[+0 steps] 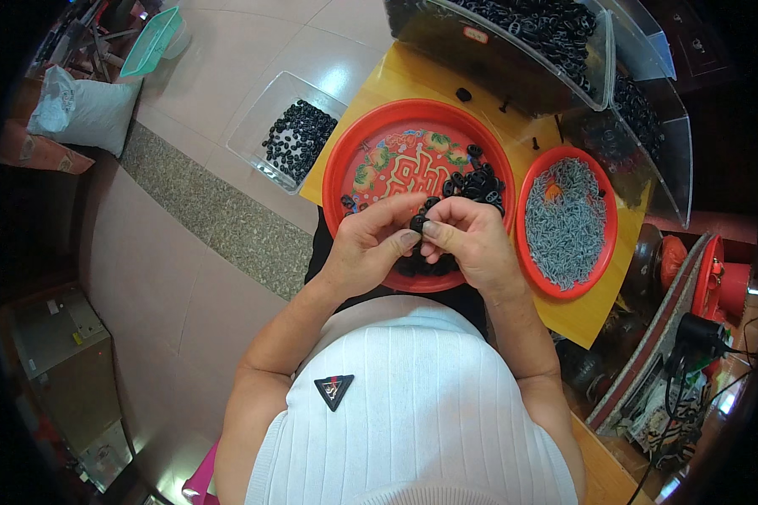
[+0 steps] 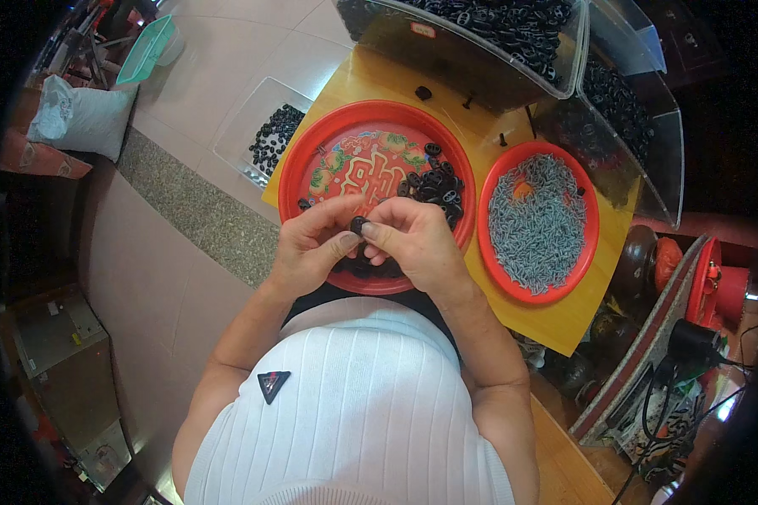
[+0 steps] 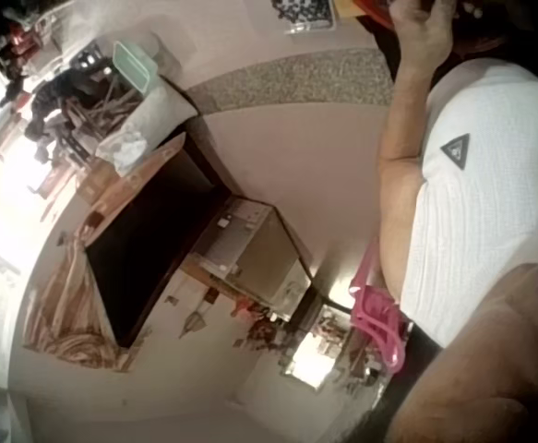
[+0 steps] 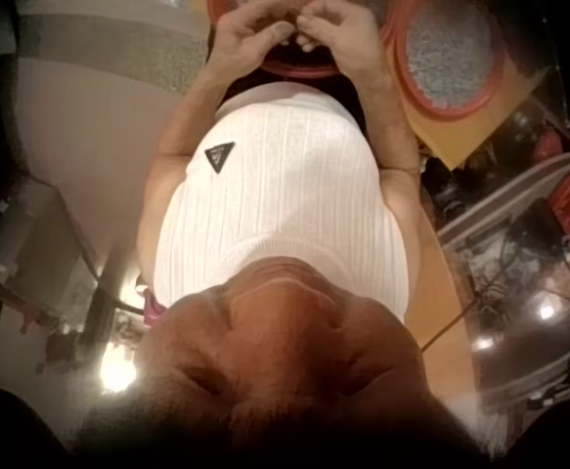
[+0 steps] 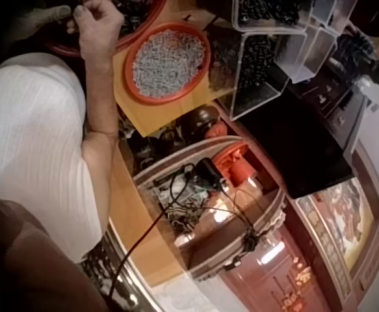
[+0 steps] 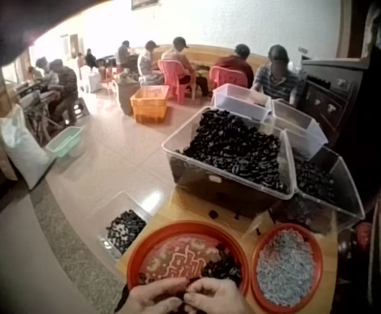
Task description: The person assembles plastic cord locks by inserting springs into plastic toggle components by hand.
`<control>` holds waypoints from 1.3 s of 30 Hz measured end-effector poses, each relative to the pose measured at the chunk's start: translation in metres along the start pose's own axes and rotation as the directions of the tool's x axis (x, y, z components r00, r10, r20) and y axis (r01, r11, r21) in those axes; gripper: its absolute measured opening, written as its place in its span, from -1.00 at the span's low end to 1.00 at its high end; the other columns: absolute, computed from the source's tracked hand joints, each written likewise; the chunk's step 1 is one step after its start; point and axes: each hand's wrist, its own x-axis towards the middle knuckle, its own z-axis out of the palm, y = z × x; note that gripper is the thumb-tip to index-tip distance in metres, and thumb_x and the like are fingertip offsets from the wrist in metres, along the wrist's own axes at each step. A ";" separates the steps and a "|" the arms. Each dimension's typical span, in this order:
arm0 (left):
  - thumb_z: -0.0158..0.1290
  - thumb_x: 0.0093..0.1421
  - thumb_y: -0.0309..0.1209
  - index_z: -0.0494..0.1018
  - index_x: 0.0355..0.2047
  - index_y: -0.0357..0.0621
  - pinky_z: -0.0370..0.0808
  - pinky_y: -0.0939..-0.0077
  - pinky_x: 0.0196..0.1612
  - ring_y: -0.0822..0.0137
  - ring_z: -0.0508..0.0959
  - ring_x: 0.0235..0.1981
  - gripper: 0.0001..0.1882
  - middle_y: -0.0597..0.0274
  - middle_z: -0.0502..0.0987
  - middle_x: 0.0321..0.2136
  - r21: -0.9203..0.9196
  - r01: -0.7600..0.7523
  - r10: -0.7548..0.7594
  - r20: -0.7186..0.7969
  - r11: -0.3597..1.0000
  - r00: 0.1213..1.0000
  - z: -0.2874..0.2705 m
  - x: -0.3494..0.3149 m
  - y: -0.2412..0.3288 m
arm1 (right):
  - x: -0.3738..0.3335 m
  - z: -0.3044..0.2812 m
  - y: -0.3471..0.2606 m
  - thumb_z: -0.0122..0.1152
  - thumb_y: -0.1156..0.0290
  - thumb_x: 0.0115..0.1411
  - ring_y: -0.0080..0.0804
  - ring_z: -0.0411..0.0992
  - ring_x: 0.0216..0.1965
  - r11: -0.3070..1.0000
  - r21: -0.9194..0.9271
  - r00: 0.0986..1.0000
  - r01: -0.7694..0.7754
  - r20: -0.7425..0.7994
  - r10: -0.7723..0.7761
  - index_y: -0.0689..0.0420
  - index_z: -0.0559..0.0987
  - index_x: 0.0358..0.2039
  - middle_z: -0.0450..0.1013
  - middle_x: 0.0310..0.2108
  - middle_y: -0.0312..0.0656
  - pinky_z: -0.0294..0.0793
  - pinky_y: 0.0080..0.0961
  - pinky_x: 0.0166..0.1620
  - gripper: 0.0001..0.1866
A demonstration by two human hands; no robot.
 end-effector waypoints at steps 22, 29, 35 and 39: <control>0.14 -0.28 -0.54 0.44 -0.58 -0.23 0.21 0.31 -0.29 0.18 0.31 -0.35 -0.83 0.16 0.34 -0.44 0.944 -0.185 0.290 0.103 0.271 0.951 -0.043 -0.006 0.021 | 0.033 0.008 -0.006 0.12 0.54 -0.08 -0.19 0.40 -0.39 0.343 -0.860 0.855 0.377 0.181 -0.487 0.25 0.50 -0.46 0.41 -0.47 -0.06 0.36 -0.43 -0.30 -0.88; 0.17 -0.30 -0.54 0.45 -0.52 -0.22 0.25 0.34 -0.29 0.19 0.34 -0.37 -0.77 0.18 0.38 -0.43 0.954 -0.167 0.305 0.086 0.249 0.948 -0.042 -0.002 0.017 | 0.047 0.034 0.014 0.06 0.57 -0.14 -0.08 0.34 -0.37 0.092 -0.925 0.855 0.369 0.299 -0.423 0.22 0.43 -0.49 0.33 -0.48 0.00 0.38 -0.30 -0.30 -0.88; 0.12 -0.26 -0.60 0.45 -0.51 -0.22 0.27 0.35 -0.31 0.18 0.36 -0.40 -0.80 0.17 0.39 -0.45 0.892 -0.213 0.439 0.018 0.400 0.898 -0.060 -0.003 0.011 | 0.045 0.031 0.009 0.06 0.61 -0.14 -0.07 0.33 -0.37 0.062 -0.933 0.871 0.354 0.305 -0.386 0.24 0.40 -0.50 0.32 -0.49 -0.01 0.36 -0.29 -0.30 -0.88; 0.09 -0.24 -0.61 0.44 -0.51 -0.20 0.24 0.34 -0.28 0.19 0.36 -0.38 -0.81 0.19 0.39 -0.46 0.903 -0.249 0.355 0.118 0.351 0.927 -0.056 -0.004 0.024 | 0.036 0.016 -0.008 0.06 0.63 -0.08 -0.21 0.35 -0.45 0.292 -0.877 0.847 0.381 0.204 -0.491 0.26 0.37 -0.52 0.32 -0.54 -0.08 0.34 -0.42 -0.35 -0.92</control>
